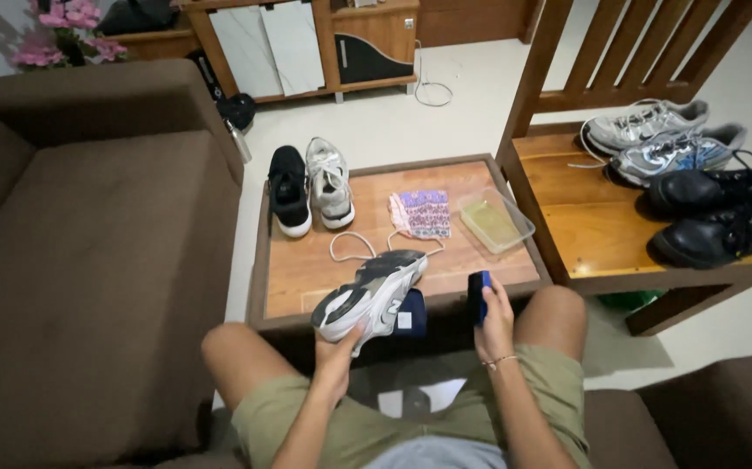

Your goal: Cleaning a white sneaker using a brush and cleaning solution.

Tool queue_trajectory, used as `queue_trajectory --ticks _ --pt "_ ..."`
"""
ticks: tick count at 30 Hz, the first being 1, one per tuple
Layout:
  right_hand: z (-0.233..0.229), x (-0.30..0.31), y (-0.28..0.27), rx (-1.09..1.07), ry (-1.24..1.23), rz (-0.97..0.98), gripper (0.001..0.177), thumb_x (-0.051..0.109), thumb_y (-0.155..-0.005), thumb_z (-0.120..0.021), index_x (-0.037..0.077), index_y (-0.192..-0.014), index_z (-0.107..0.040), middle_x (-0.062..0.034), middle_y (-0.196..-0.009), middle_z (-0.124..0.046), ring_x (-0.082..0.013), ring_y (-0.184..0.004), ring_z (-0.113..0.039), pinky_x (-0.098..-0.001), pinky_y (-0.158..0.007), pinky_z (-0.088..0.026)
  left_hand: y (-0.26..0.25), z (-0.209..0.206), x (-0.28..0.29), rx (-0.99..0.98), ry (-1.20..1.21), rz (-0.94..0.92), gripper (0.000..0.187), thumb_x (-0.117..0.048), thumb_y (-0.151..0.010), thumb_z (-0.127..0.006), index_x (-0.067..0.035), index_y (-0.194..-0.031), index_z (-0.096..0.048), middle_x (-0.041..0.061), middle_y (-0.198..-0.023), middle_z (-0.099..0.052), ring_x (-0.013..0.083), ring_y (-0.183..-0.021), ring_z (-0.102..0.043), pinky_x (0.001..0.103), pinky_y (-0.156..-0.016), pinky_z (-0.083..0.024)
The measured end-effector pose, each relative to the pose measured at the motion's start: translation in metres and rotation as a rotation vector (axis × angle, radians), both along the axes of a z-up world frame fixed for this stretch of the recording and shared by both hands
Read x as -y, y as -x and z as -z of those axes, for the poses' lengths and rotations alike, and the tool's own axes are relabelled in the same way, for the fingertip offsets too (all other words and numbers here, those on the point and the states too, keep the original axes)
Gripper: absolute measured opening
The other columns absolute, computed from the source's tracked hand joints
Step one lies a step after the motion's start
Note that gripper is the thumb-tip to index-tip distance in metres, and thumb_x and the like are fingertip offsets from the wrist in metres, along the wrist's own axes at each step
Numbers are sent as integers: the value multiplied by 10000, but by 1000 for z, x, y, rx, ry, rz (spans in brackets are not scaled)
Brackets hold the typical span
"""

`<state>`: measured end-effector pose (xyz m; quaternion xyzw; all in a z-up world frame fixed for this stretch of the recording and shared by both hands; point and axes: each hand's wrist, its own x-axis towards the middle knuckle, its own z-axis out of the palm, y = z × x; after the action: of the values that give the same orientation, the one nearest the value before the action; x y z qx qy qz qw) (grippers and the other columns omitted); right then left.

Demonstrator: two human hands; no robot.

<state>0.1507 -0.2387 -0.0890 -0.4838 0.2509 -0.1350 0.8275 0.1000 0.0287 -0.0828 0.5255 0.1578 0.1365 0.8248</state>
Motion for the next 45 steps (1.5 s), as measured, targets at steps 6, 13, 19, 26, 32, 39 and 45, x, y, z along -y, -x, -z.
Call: queue_trajectory --ticks 6,13,19,26,32,39,45 --pt "-28 37 -52 29 278 -134 410 205 -991 -578 108 -1387 -617 -118 -1367 -639 -204 -1185 -612 -287 -974 -500 -16 -31 -27 -381 196 163 727 -71 -799 -751 -99 -1489 -523 133 -1436 -653 258 -1280 -622 382 -1064 -502" --pt "-25 103 -133 259 1443 -44 375 140 -910 -722 143 -1285 -706 -155 -1227 -541 -352 -1148 -518 -477 -1051 -427 -27 41 -21 -372 21 56 672 -106 -797 -773 -8 -1432 -575 155 -1401 -680 246 -1265 -637 351 -1108 -475" --pt "14 94 -119 316 1347 285 291 59 -939 -759 61 -1229 -729 -154 -1246 -581 -330 -1172 -575 -465 -1068 -465 -29 56 -23 -332 -149 80 650 -162 -818 -762 1 -1422 -589 131 -1434 -662 233 -1320 -610 350 -1161 -432" --pt "-1 76 -103 308 1339 43 301 60 -923 -780 84 -1221 -744 -141 -1257 -586 -307 -1197 -553 -424 -1096 -453 -24 66 -35 -382 -194 157 745 -189 -833 -730 -44 -1513 -463 120 -1520 -564 219 -1387 -527 340 -1212 -352" --pt "-24 83 -112 172 1253 -57 316 79 -935 -754 92 -1246 -700 -164 -1318 -537 -336 -1256 -523 -503 -1086 -481 -22 114 -46 -354 -240 158 731 -188 -843 -733 -16 -1504 -472 133 -1515 -559 254 -1384 -528 369 -1220 -352" --pt "-26 101 -178 28 1375 -154 388 103 -958 -669 168 -1340 -663 -146 -1251 -516 -340 -1173 -488 -501 -1038 -417 -17 118 -52 -199 -325 245 686 -197 -898 -693 -6 -1511 -454 152 -1531 -526 285 -1391 -513 396 -1235 -323" --pt "-28 108 -203 0 1515 -123 423 84 -859 -707 205 -1264 -719 -139 -1187 -509 -364 -1127 -476 -510 -1019 -363 -34 20 -32 -738 -32 245 737 -84 -888 -623 -89 -1587 -392 123 -1503 -570 284 -1270 -584 427 -1001 -482"
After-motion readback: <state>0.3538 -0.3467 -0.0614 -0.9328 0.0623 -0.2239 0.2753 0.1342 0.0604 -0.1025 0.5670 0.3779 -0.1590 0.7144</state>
